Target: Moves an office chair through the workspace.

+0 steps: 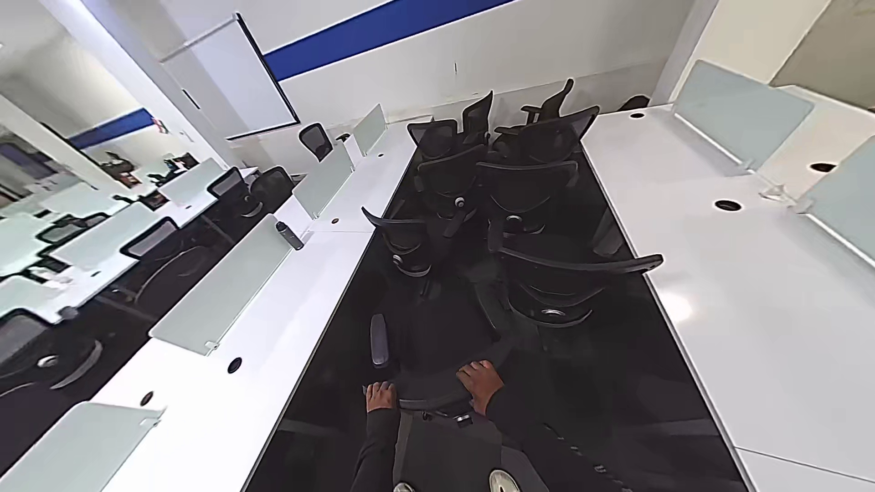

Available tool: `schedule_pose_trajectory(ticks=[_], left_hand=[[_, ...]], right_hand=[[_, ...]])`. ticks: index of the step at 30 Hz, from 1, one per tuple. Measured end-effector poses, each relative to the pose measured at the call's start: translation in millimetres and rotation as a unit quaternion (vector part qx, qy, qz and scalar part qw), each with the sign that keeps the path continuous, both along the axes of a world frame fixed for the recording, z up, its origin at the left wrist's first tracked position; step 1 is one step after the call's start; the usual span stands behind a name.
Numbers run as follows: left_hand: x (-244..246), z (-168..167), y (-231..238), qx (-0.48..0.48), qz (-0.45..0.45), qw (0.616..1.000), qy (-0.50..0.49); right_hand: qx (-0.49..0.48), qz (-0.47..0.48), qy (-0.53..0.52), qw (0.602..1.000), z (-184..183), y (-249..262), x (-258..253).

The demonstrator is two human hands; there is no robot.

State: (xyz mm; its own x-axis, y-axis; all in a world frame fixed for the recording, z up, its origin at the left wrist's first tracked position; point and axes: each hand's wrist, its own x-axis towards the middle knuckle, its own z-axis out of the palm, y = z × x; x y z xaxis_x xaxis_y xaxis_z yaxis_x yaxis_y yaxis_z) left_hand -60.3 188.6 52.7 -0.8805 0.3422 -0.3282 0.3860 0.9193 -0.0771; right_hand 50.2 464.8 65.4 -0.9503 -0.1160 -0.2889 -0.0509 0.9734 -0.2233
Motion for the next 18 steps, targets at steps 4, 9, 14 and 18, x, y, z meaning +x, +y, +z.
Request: schedule_pose_trajectory(ticks=[4,9,14,18], left_hand=[[48,-4,-11,-0.005,0.03,0.999,0.012],[108,-10,-35,-0.002,0.065,0.998,0.019],[175,-16,-65,0.046,0.097,0.994,0.008],[232,-7,-85,0.086,0.136,0.987,-0.023]], right_hand=[[-0.011,0.048,-0.002,0.999,-1,4,19],[0.009,0.114,0.03,0.993,-7,-6,40],[-0.071,0.08,0.07,0.992,-6,3,69],[-0.011,-0.039,0.065,0.997,-4,-7,90]])
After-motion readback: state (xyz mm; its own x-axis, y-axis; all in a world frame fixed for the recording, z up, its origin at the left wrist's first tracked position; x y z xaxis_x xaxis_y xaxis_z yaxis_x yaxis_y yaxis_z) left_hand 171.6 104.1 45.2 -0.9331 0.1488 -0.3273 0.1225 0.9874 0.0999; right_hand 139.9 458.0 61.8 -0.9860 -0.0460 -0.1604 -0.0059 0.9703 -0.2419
